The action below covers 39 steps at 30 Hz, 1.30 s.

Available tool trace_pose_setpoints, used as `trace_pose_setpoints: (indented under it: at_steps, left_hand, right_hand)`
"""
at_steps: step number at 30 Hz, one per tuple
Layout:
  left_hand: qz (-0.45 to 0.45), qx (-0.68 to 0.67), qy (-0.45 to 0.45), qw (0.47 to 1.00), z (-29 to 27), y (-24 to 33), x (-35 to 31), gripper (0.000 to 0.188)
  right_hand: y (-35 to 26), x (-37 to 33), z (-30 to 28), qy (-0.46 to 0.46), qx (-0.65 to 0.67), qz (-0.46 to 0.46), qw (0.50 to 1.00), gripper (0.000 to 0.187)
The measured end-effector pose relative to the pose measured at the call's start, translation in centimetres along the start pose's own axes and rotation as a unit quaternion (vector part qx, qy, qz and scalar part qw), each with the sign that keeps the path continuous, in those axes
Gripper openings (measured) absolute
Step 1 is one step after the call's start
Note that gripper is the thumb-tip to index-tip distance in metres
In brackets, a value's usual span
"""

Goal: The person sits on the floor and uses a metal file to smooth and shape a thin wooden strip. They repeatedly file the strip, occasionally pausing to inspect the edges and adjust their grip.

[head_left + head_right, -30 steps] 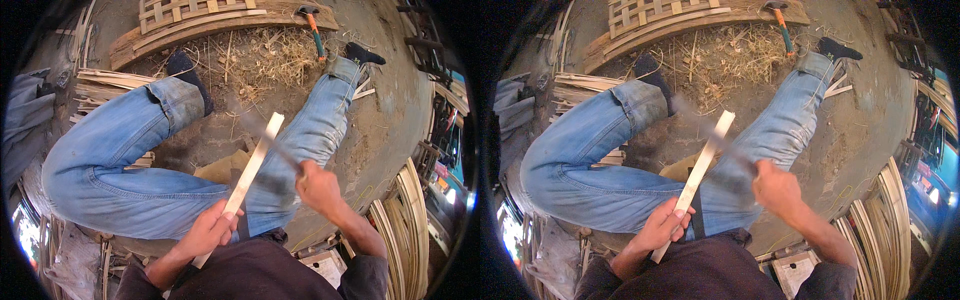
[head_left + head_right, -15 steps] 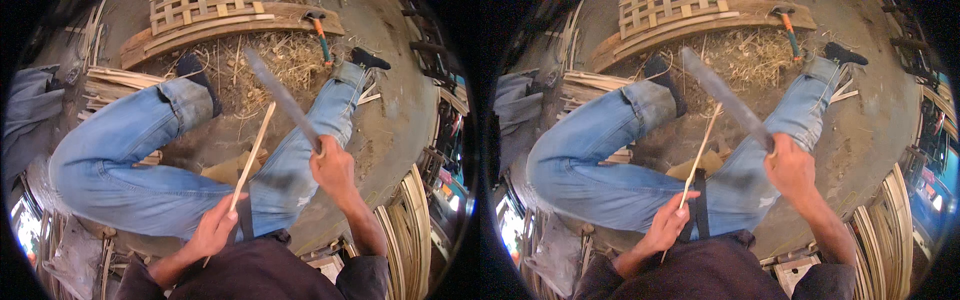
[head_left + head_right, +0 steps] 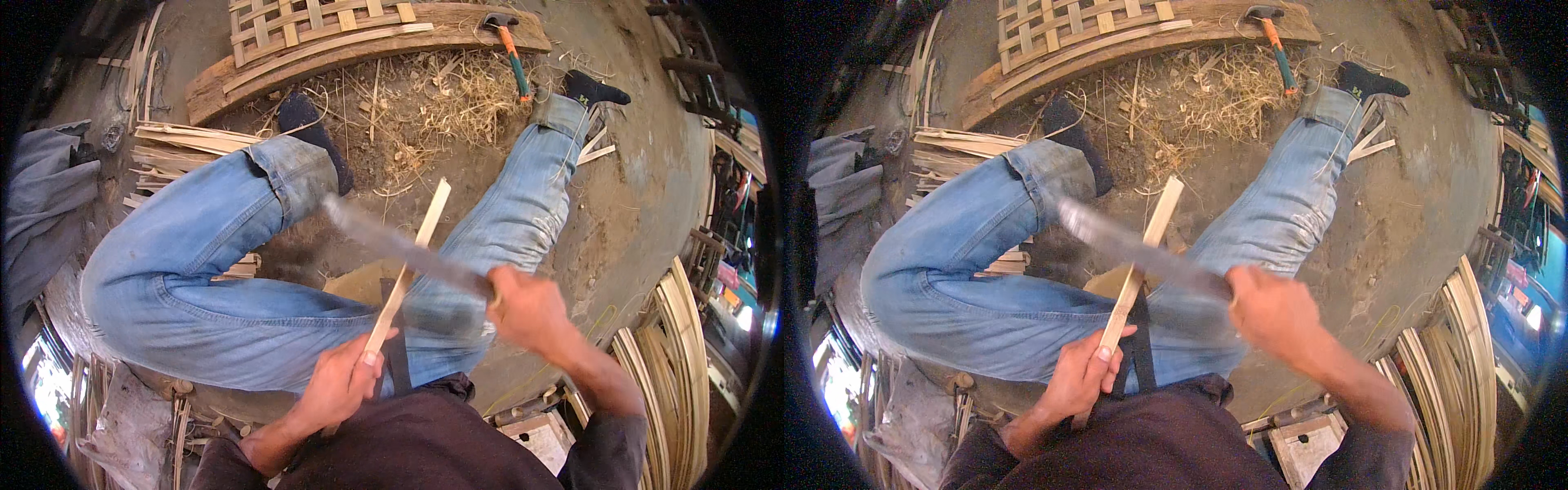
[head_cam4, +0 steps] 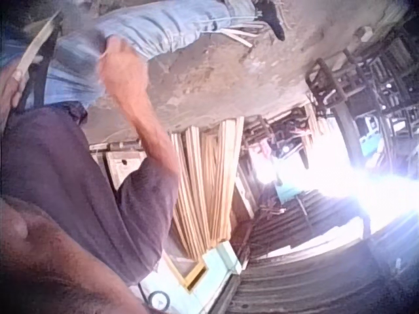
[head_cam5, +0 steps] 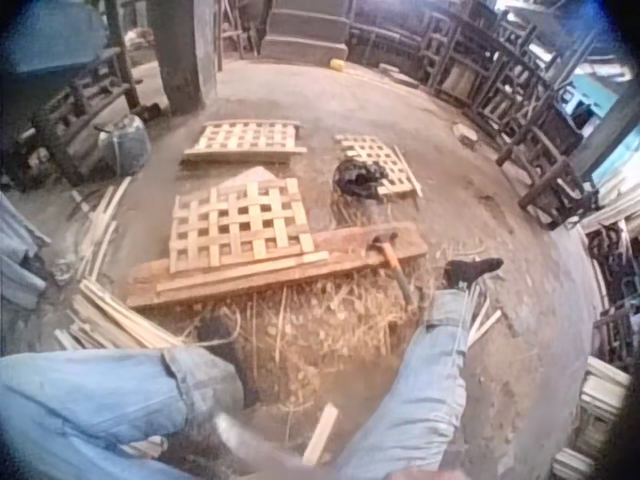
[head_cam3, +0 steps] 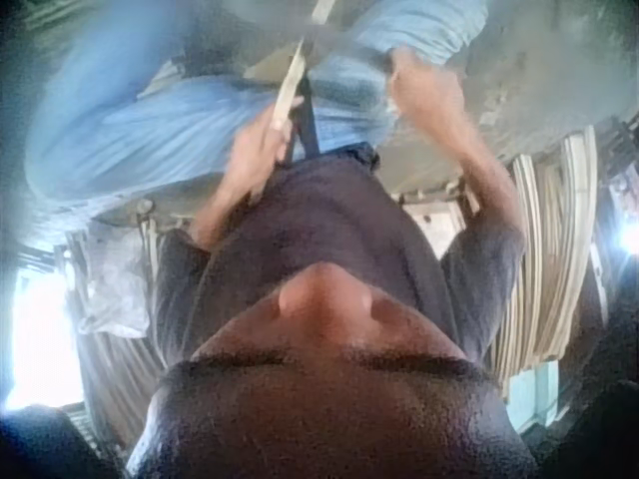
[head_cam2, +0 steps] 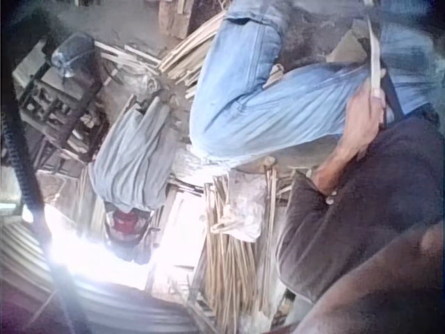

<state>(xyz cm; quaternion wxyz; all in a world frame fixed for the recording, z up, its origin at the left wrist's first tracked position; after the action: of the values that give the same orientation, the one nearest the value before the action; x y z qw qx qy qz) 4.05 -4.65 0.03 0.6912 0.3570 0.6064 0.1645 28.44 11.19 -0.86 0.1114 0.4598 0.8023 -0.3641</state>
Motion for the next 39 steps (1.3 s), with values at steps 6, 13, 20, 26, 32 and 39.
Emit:
trace_pose_setpoints:
  at_steps: [6,13,20,26,32,39]
  left_hand:
    - [-0.031,-0.061,0.049,0.996,0.2,0.2,0.4,0.04]
    - [-0.007,-0.112,0.001,0.994,-0.3,-0.7,0.7,0.037]
    - [-0.036,-0.018,-0.007,0.999,-0.3,0.3,0.5,0.03]
    - [-0.014,-0.029,-0.015,0.999,-0.3,0.5,0.5,0.034]
    - [-0.002,-0.08,-0.051,0.995,-0.5,-0.4,0.9,0.039]
    - [-0.01,-0.157,-0.088,0.984,-1.1,-1.0,0.7,0.043]
  right_hand:
    - [0.1,0.8,-0.6,-0.001,0.051,-0.008,0.999,0.02]
    - [-0.4,1.7,-0.5,0.06,0.016,0.018,0.998,0.014]
    - [-3.3,-2.4,1.7,-0.063,-0.025,-0.072,0.995,0.012]
    - [-2.3,-1.5,-0.4,-0.073,0.057,-0.049,0.994,0.019]
    - [0.3,1.7,-1.1,0.096,0.135,0.07,0.984,0.026]
    - [0.0,-0.6,1.8,0.007,-0.002,-0.024,1.0,0.022]
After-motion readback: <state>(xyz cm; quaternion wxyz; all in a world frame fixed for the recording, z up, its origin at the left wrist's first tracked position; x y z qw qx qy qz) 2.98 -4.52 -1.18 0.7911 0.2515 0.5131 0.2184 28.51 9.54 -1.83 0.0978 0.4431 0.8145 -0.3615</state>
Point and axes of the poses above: each hand's wrist, its own x-axis towards the middle knuckle, its own z-axis out of the palm, y = z × x, the point moved 1 cm from there along x, towards the middle knuckle, and after that the axes turned 15 degrees about x, right-handed, at the moved point
